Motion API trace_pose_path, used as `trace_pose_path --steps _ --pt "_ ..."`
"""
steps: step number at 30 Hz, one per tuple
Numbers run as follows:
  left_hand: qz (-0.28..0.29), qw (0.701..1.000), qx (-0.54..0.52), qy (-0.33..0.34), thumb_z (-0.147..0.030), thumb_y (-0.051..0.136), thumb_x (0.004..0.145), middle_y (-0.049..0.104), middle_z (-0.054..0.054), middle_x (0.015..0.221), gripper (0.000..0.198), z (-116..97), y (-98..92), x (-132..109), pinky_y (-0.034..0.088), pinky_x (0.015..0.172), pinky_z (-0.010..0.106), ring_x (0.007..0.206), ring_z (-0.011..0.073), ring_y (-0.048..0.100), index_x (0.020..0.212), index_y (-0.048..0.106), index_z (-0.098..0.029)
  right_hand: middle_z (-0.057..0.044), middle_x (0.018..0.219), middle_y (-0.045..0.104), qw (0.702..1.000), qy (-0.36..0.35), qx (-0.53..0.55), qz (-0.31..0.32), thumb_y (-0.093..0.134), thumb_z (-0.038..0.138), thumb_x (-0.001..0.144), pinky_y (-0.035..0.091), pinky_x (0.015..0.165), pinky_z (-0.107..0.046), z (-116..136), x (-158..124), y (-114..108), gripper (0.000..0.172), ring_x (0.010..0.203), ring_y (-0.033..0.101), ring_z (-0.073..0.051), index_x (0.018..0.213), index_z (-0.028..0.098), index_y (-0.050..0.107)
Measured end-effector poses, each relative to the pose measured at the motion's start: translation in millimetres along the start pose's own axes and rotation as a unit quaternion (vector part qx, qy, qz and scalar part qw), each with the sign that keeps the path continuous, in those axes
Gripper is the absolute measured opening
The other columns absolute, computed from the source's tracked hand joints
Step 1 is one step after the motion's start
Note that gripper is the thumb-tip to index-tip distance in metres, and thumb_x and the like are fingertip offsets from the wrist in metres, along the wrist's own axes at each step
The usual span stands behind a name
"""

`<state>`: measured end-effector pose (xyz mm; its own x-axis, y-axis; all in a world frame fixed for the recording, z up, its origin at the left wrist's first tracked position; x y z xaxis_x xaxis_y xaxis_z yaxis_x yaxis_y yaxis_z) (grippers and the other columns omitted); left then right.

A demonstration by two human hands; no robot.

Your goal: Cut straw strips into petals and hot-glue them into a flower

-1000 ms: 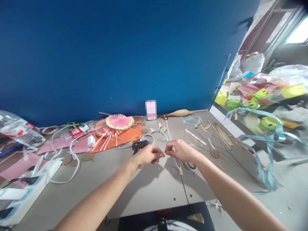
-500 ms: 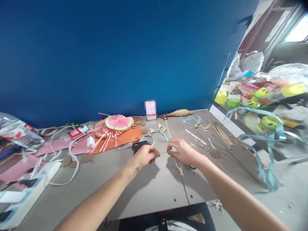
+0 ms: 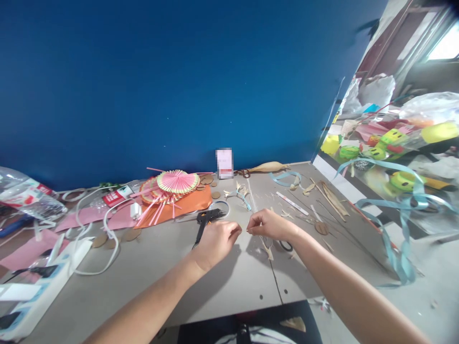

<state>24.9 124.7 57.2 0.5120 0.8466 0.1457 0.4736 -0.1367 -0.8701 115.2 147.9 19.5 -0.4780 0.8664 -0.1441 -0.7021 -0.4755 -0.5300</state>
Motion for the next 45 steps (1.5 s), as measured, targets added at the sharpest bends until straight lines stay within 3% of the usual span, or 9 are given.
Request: trace_pose_path --steps 4,8,11,15,27,33,37,40,45 --pt "0.061 0.955 -0.256 -0.136 -0.022 0.051 0.074 0.062 0.004 0.061 0.012 29 21.5 3 0.037 0.058 0.025 0.057 0.0131 0.054 0.068 0.059 -0.015 0.0 0.068 0.062 0.997 -0.035 -0.002 -0.066 0.054 0.02 0.07 0.041 0.059 -0.022 10 -5 -9 0.008 0.064 0.056 -0.013 0.069 0.017 0.062" --pt "0.18 0.751 -0.571 -0.277 -0.017 0.059 0.065 0.049 -0.003 0.047 0.006 35 63.3 -11 0.038 0.048 0.021 0.042 0.007 0.044 0.065 0.055 -0.012 -0.001 0.072 0.061 0.984 -0.108 0.006 -0.142 0.054 0.019 0.073 0.043 0.067 -0.025 29 -14 -19 0.008 0.068 0.057 -0.013 0.069 0.018 0.062" --pt "0.219 0.588 -0.73 -0.272 -0.015 0.063 0.062 0.038 -0.007 0.044 0.009 14 70.9 -18 0.04 0.047 0.02 0.039 0.0041 0.038 0.065 0.054 -0.012 -0.002 0.072 0.06 0.959 -0.204 -0.011 -0.195 0.056 0.018 0.075 0.041 0.074 -0.028 49 -26 -27 0.009 0.074 0.056 -0.015 0.07 0.019 0.062" --pt "0.162 0.519 -0.807 -0.231 -0.016 0.061 0.068 0.037 -0.007 0.047 0.007 6 61.4 -20 0.045 0.05 0.019 0.041 0.0039 0.039 0.069 0.056 -0.013 -0.003 0.073 0.062 0.935 -0.254 -0.026 -0.246 0.054 0.023 0.079 0.04 0.077 -0.032 57 -37 -35 0.011 0.076 0.055 -0.016 0.074 0.02 0.064" --pt "-0.014 0.522 -0.809 -0.27 -0.019 0.068 0.061 0.048 -0.005 0.059 0.018 32 58.7 -16 0.041 0.042 0.01 0.049 0.0026 0.044 0.076 0.059 -0.016 -0.004 0.071 0.064 0.925 -0.178 -0.205 -0.265 0.048 0.021 0.083 0.032 0.07 -0.03 65 -38 -21 0.017 0.069 0.053 -0.015 0.078 0.02 0.064" --pt "-0.097 0.745 -0.609 -0.254 -0.026 0.067 0.061 0.053 -0.001 0.061 0.027 48 40.5 -14 0.039 0.044 0.015 0.054 0.0062 0.046 0.084 0.065 -0.013 -0.005 0.065 0.06 0.887 -0.213 -0.337 -0.233 0.042 0.017 0.085 0.026 0.065 -0.03 82 -43 -2 0.023 0.068 0.048 -0.016 0.073 0.017 0.061" --pt "-0.112 0.882 -0.419 -0.187 -0.026 0.061 0.064 0.055 0.0 0.059 0.019 39 18.6 -11 0.043 0.05 0.021 0.056 0.0104 0.049 0.077 0.066 -0.013 -0.005 0.069 0.06 0.901 -0.209 -0.294 -0.24 0.046 0.017 0.083 0.029 0.067 -0.03 82 -42 -7 0.018 0.07 0.049 -0.016 0.073 0.017 0.061" --pt "-0.084 0.92 -0.353 -0.148 -0.025 0.057 0.067 0.056 0.001 0.06 0.014 29 14.7 -8 0.044 0.052 0.021 0.056 0.0107 0.05 0.07 0.064 -0.013 -0.004 0.076 0.061 0.931 -0.193 -0.193 -0.241 0.052 0.017 0.079 0.033 0.071 -0.029 74 -38 -12 0.01 0.075 0.052 -0.016 0.072 0.018 0.06" --pt "-0.046 0.909 -0.387 -0.15 -0.035 0.058 0.067 0.058 0.002 0.066 0.022 28 19.5 -5 0.047 0.052 0.023 0.058 0.0117 0.052 0.067 0.063 -0.013 -0.001 0.076 0.062 0.968 -0.132 -0.07 -0.204 0.049 0.015 0.077 0.039 0.067 -0.025 57 -29 -10 0.011 0.074 0.056 -0.014 0.073 0.019 0.058"
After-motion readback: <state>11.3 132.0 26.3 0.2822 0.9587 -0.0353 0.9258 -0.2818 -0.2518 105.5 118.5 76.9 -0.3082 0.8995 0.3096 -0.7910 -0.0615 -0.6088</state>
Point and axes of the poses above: each hand's wrist, its own x-axis towards the middle knuckle, its own y-axis out of the palm, z = x × y, the point moved 10 cm from there along x, towards the middle knuckle
